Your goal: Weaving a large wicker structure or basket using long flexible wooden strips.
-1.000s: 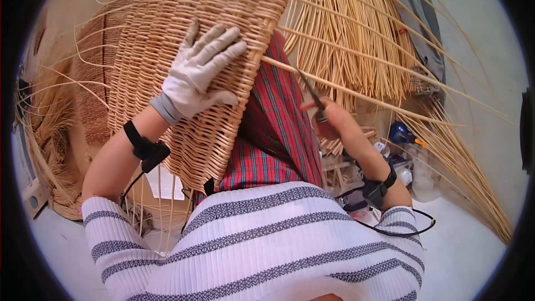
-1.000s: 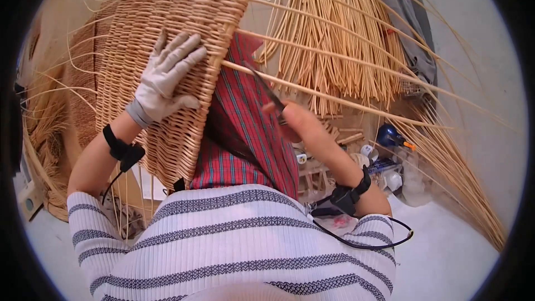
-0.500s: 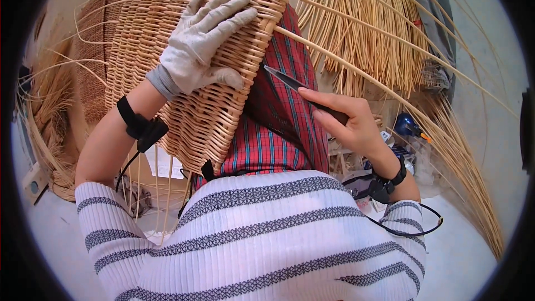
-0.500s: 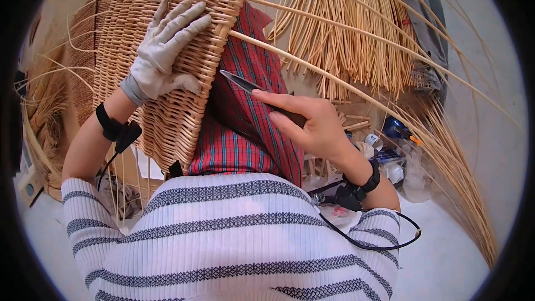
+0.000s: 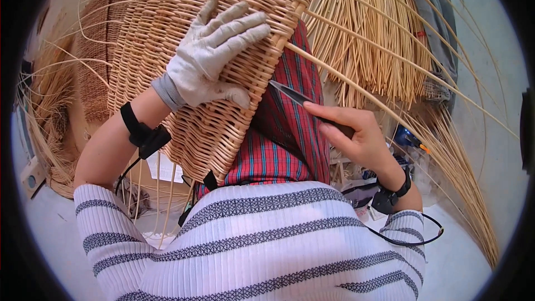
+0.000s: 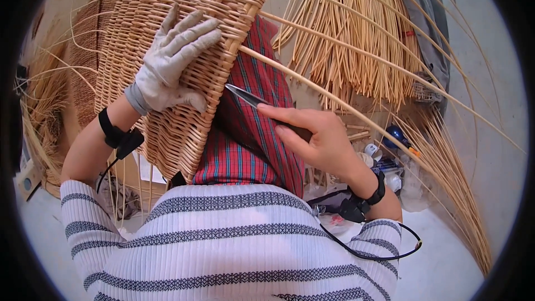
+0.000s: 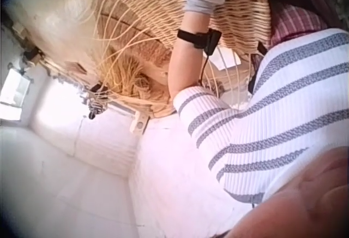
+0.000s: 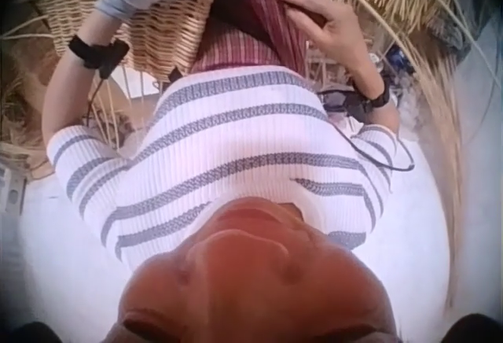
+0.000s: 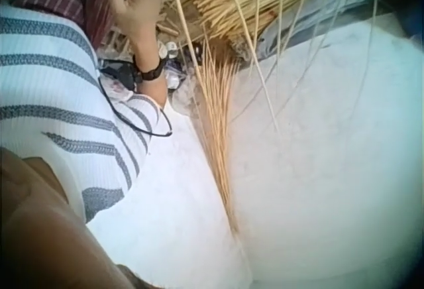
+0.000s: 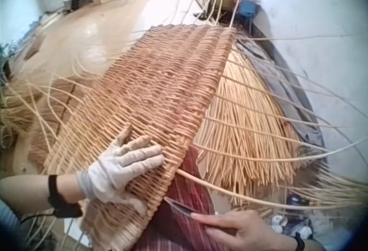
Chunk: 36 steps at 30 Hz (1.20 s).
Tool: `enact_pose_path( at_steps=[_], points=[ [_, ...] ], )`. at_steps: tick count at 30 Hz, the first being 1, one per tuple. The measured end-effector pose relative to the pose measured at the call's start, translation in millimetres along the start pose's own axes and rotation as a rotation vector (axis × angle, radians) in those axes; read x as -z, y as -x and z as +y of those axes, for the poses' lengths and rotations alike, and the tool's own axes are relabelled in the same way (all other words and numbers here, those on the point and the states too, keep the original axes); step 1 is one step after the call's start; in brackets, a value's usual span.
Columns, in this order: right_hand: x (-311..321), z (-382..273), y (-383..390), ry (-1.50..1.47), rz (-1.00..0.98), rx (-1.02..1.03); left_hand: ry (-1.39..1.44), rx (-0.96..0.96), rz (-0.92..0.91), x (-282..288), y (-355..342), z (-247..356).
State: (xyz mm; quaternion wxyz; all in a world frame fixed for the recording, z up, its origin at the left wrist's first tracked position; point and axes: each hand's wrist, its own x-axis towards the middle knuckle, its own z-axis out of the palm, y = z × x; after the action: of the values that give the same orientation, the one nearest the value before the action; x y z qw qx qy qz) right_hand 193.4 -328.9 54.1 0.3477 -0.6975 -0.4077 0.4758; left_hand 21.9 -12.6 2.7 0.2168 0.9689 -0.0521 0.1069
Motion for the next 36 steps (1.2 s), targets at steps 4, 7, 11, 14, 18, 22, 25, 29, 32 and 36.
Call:
enact_pose_path(
  at_steps=[4,7,11,14,18,22,25,29,32,36],
  points=[
    [-1.1,5.4,-1.3,0.039,0.059,0.09,0.014,0.014,-0.031,2.2,-0.2,1.3],
    [-1.5,12.4,-2.3,0.103,0.057,0.134,0.036,-0.004,-0.026,5.9,-1.2,1.9],
    [7.2,17.4,-8.7,0.075,0.015,0.158,-0.047,-0.046,-0.086,5.5,-3.1,0.8],
    [9.5,13.1,-13.1,0.013,-0.005,0.15,0.005,-0.04,-0.104,3.4,-0.9,0.6],
    [7.6,-0.2,-14.3,0.445,0.073,0.338,0.031,-0.051,-0.092,4.2,0.4,1.2],
    [3.6,-15.9,-10.3,0.203,-0.021,0.151,0.064,-0.059,-0.081,9.7,-2.7,0.8],
    [6.3,-22.7,-15.4,-0.273,-0.102,-0.113,0.089,-0.062,-0.103,10.7,-4.7,4.3],
    [8.1,-20.7,-18.1,-0.583,-0.193,-0.327,0.051,-0.114,-0.117,7.7,-1.8,1.3],
    [4.0,-15.3,-22.0,0.117,-0.036,0.141,0.061,-0.123,-0.104,6.9,0.2,2.7],
    [-14.3,-11.3,-19.7,0.221,0.079,0.227,0.096,-0.094,-0.098,8.7,1.7,7.6]
  ],
)
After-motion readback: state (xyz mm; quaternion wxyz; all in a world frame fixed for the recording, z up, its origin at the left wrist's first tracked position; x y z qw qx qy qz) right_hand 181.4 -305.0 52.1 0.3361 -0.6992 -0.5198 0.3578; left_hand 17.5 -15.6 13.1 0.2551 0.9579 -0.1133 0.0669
